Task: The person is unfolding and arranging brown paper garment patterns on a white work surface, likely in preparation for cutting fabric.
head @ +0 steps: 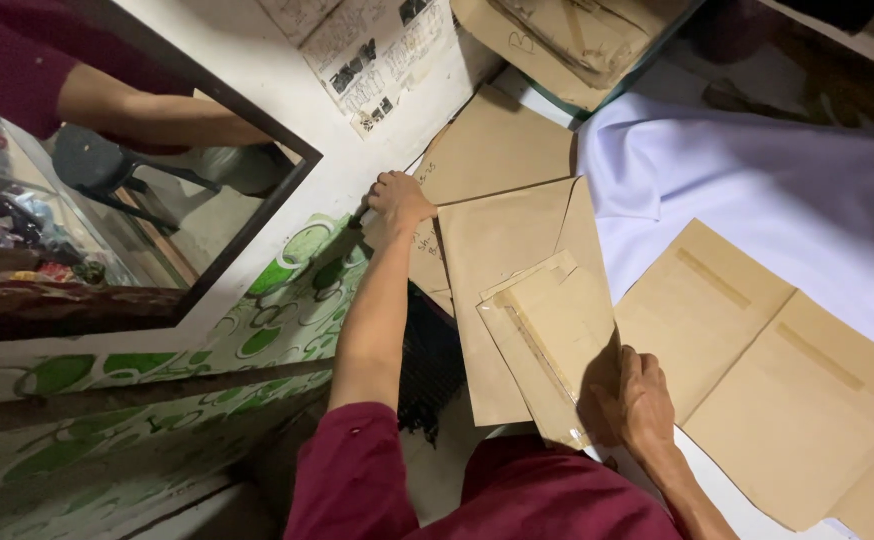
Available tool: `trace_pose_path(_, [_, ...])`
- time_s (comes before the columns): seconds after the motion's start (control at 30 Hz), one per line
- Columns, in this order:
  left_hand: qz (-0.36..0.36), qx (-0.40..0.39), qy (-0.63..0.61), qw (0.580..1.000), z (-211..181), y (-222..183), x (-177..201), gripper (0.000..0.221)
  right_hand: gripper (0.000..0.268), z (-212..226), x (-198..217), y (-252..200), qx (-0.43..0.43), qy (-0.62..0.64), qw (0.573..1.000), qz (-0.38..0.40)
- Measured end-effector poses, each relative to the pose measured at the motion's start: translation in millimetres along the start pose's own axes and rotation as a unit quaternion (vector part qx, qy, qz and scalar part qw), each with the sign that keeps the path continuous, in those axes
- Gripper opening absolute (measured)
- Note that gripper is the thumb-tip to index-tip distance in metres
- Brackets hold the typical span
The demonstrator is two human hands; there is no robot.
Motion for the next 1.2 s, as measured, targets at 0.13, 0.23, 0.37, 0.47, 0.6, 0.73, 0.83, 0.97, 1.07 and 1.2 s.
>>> trace_pose_path(0.13, [0.064, 0.035, 0.039, 0.997, -5, -9, 13, 0.102, 0.084, -9, -10, 10, -0.022, 0.036, 0.999, 0.027])
trace_pose_path(0.23, [0.092, 0.042, 0.013, 0.995, -6, -19, 15, 0.079, 0.083, -7, -8, 11, 0.003, 0.030, 0.999, 0.011])
trace_pose_path(0.37, [0.055, 0.000, -0.097, 0.994, 1, 24, -32, 0.071, 0.087, -15, -15, 15, 0.001, 0.011, 1.000, 0.014])
trace_pose_path(0.47, [0.047, -0.044, -0.203, 0.977, 15, 60, -79, 0.075, 0.094, -14, -15, 7, 0.021, -0.003, 1.000, 0.003])
trace_pose_path(0.6, [0.099, -0.080, -0.242, 0.962, -3, -19, -1, 0.073, 0.096, -7, -3, 9, 0.032, -0.010, 0.999, 0.010])
trace_pose_path(0.73, [0.035, -0.123, -0.187, 0.974, -19, -16, 1, 0.054, 0.094, -17, -17, 11, 0.025, -0.006, 1.000, 0.002])
trace_pose_path(0.83, [0.020, -0.142, -0.095, 0.985, -27, -25, 3, 0.052, 0.093, -13, -11, 8, 0.026, -0.004, 1.000, 0.005])
trace_pose_path(0.97, [0.100, -0.151, -0.194, 0.964, -24, -68, 48, 0.071, 0.092, -16, -12, 10, 0.020, 0.002, 1.000, 0.014])
trace_pose_path(1.07, [0.136, -0.142, -0.196, 0.961, -16, -40, 24, 0.073, 0.090, -12, -9, 7, 0.021, 0.004, 1.000, 0.004])
trace_pose_path(1.2, [0.125, -0.123, -0.182, 0.968, -15, -57, 26, 0.063, 0.090, -21, -18, 10, 0.013, 0.007, 1.000, -0.011])
Point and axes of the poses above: each hand's wrist, its own y-axis towards the middle knuckle, its own x-axis out of the back of the hand, z = x × y, the point moved 5 cm from there along y, towards the middle knuckle, and after that the axes turned 4 degrees about x, right-handed, at the moved point
